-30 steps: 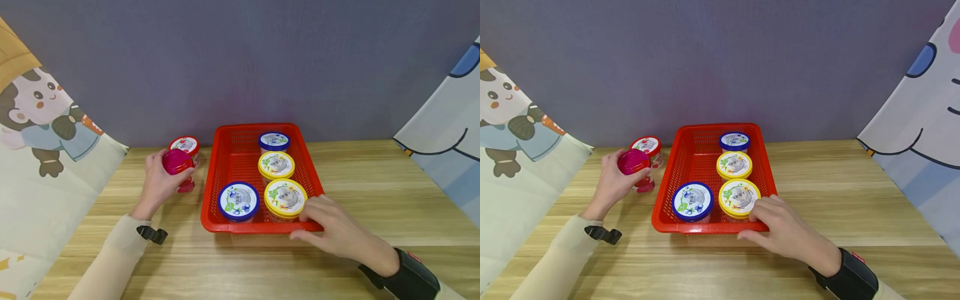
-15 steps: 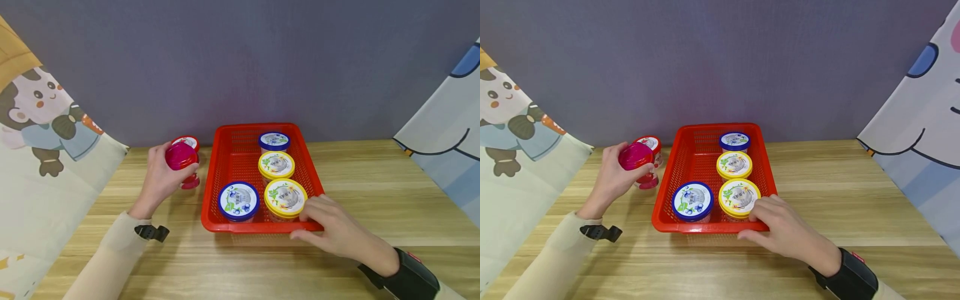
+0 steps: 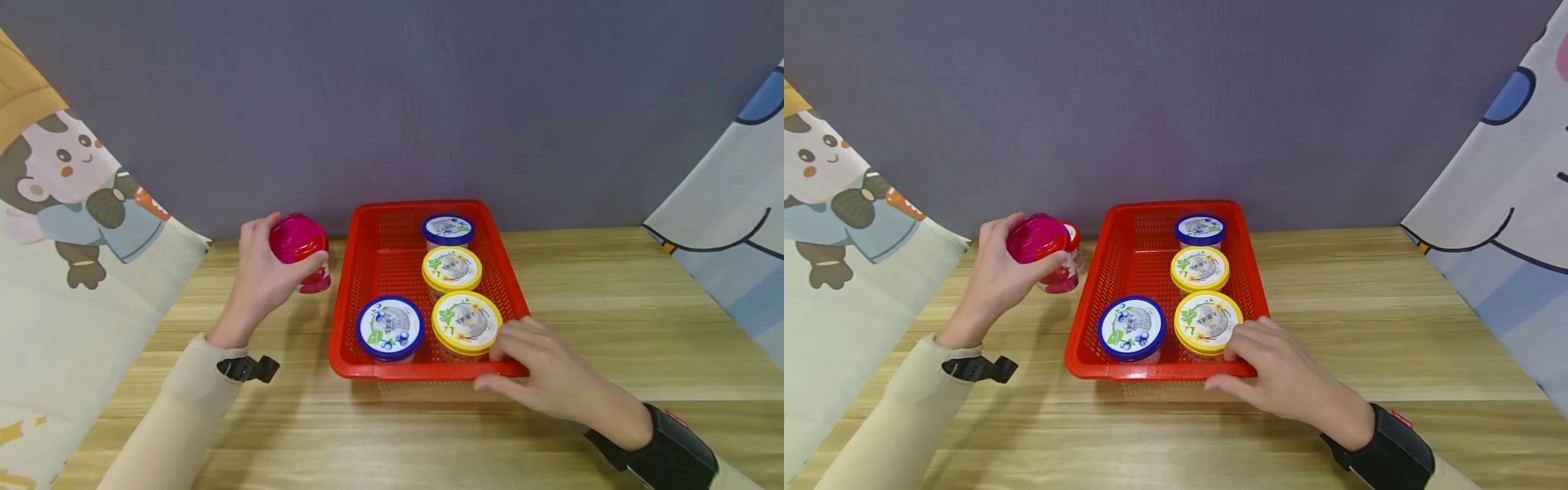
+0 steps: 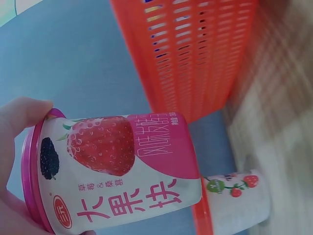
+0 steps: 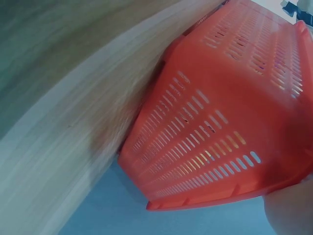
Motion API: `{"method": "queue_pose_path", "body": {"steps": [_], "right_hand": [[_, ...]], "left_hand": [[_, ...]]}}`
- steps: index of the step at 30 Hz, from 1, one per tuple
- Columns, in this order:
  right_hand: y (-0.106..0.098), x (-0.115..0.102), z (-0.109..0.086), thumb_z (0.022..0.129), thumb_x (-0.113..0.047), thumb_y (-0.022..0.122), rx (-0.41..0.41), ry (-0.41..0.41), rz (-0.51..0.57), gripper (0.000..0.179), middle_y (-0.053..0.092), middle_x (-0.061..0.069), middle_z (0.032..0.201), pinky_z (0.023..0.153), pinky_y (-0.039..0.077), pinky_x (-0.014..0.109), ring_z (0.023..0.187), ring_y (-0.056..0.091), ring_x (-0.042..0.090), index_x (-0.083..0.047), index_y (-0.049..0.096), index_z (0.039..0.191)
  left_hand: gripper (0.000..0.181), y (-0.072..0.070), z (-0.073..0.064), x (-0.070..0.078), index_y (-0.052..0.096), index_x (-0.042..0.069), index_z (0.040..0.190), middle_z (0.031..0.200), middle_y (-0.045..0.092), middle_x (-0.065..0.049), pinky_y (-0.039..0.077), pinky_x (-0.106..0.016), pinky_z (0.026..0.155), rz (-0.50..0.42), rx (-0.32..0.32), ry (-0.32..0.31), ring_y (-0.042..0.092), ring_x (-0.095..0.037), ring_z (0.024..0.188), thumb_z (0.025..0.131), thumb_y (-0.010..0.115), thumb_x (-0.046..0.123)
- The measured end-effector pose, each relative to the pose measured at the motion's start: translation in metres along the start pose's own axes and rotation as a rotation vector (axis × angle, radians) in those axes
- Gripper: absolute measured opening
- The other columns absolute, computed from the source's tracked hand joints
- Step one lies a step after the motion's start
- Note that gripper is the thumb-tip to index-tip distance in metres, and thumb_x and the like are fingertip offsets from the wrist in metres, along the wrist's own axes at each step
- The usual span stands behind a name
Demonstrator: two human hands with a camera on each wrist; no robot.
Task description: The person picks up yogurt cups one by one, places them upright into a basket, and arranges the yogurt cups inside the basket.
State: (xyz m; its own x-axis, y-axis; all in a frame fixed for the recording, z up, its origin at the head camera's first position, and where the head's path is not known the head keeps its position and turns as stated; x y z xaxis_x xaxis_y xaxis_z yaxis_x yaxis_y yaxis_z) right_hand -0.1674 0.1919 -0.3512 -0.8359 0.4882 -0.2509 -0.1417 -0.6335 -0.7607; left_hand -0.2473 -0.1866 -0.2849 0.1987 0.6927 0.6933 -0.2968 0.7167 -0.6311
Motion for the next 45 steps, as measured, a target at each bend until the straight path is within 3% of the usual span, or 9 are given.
{"method": "queue_pose_path", "body": {"steps": [16,30,37,45], "right_hand": [[-0.001,0.0,0.0,0.087,-0.063,0.069,0.007,0.002,-0.007,0.039,0.049,-0.021,0.081,0.075,0.035,0.017,0.078,0.046,0.0,-0.025,0.06,0.085],[-0.001,-0.001,-0.001,0.086,-0.061,0.071,0.02,-0.01,-0.003,0.037,0.05,-0.02,0.081,0.076,0.035,0.017,0.079,0.047,0.001,-0.026,0.06,0.087],[-0.001,-0.002,-0.001,0.084,-0.058,0.075,0.021,-0.007,-0.008,0.036,0.051,-0.02,0.08,0.075,0.034,0.018,0.079,0.047,0.003,-0.026,0.06,0.087],[0.0,-0.001,-0.002,0.084,-0.059,0.074,0.018,-0.001,-0.008,0.037,0.051,-0.019,0.081,0.075,0.034,0.018,0.08,0.048,0.004,-0.025,0.06,0.088]], "left_hand": [[0.094,-0.004,0.011,0.031,0.032,0.008,0.155,0.149,0.034,-0.012,0.053,-0.053,0.092,-0.047,-0.024,0.028,0.045,-0.03,0.126,0.082,0.081,0.042],[0.093,0.007,0.021,0.052,0.033,0.008,0.155,0.149,0.034,-0.01,0.055,-0.051,0.091,-0.092,-0.064,0.072,0.046,-0.028,0.128,0.082,0.081,0.041],[0.094,0.015,0.027,0.058,0.033,0.009,0.154,0.148,0.034,-0.009,0.054,-0.048,0.092,-0.111,-0.098,0.063,0.048,-0.027,0.125,0.082,0.081,0.044],[0.093,0.026,0.033,0.068,0.035,0.01,0.153,0.146,0.036,-0.008,0.054,-0.045,0.092,-0.079,-0.115,0.094,0.048,-0.025,0.123,0.081,0.081,0.047]]}}
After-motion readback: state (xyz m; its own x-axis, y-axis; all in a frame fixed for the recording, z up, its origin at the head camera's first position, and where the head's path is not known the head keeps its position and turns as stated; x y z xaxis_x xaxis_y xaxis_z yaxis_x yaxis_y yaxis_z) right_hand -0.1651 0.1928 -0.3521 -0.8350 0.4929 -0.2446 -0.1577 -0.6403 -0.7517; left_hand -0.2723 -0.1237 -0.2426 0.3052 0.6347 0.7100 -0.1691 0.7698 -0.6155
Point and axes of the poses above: each hand's wrist, its own z-axis towards the middle knuckle, its own y-axis out of the palm, x = y × z, the point moved 3 cm from there along z, towards the middle knuckle
